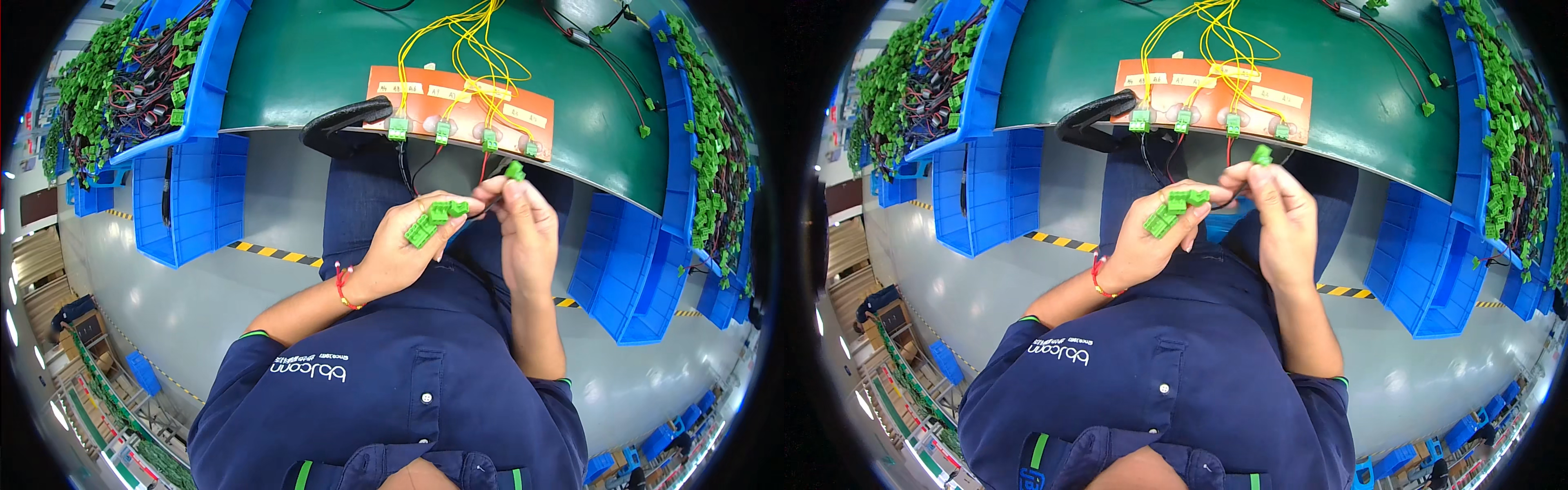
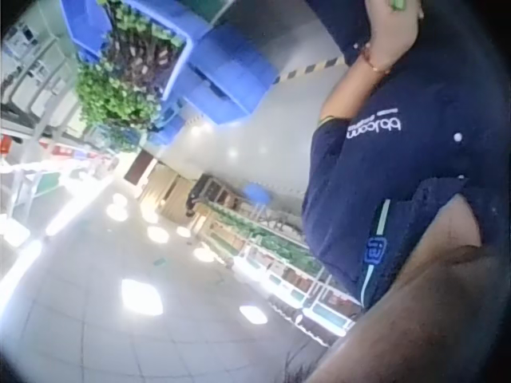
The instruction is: Manually assemble wires into green plastic connectors and prepare them for testing at a factory workstation.
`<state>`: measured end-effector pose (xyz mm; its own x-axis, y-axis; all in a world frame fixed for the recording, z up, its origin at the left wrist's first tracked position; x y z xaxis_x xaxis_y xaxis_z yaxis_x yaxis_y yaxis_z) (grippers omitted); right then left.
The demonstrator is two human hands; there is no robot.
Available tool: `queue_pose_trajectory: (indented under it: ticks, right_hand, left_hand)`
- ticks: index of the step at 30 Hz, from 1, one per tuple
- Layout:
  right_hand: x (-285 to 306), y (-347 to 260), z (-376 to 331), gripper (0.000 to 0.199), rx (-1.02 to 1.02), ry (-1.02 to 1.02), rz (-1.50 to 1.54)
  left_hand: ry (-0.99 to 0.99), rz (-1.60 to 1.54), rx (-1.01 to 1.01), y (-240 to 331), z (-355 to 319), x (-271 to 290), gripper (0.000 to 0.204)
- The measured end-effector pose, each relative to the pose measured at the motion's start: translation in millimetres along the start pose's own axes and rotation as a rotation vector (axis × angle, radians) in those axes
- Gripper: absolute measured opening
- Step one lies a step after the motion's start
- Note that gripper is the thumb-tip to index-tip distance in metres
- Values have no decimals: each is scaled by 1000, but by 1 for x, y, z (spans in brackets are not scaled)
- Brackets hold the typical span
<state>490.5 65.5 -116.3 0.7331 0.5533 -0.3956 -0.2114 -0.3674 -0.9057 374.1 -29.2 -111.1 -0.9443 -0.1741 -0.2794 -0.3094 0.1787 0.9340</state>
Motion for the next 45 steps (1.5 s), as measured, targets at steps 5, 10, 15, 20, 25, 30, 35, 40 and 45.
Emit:
queue_pose_trajectory:
  ticks: [5, 10, 15, 20, 25, 30, 35, 40, 45]
  right_hand:
    - [18, -13, 7, 27, 65, 38, -88]
    - [17, -25, 8, 25, 144, 63, -247]
    - [17, -28, 9, 24, 223, 64, -369]
    - [21, -22, 12, 24, 207, -16, -361]
    - [30, -9, 15, 25, 159, -39, -261]
    - [29, -10, 15, 25, 123, -50, -82]
    - [23, -15, 16, 26, 192, 104, -260]
    - [31, 6, 10, 43, -7, -265, -441]
    - [18, 22, -33, 39, -405, -709, -464]
  left_hand:
    - [205, 28, -181, 9, -17, 24, 18]
    - [361, -57, -190, -7, -15, 53, 17]
    - [280, -40, -22, -20, -16, 54, 18]
    - [72, 137, 99, -28, -14, 39, 18]
    - [-99, 15, 130, -33, -7, 22, 22]
    - [-214, -122, 164, -30, -1, 9, 25]
    - [-278, -328, 186, -29, 1, 2, 26]
    - [-319, -453, 167, -30, -1, -2, 24]
    - [-247, -466, 140, -38, -1, 5, 21]
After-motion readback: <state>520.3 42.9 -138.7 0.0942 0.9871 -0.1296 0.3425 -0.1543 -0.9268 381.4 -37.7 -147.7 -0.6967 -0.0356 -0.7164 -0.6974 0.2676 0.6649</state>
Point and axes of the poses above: each hand's wrist, its own z-axis towards the middle knuckle, its own x-axis out of the back of the hand, y = z × x, the point moved 6 cm from there along z, towards the middle knuckle, and after that the axes turned 6 degrees about -y, right-handed, at the moved point
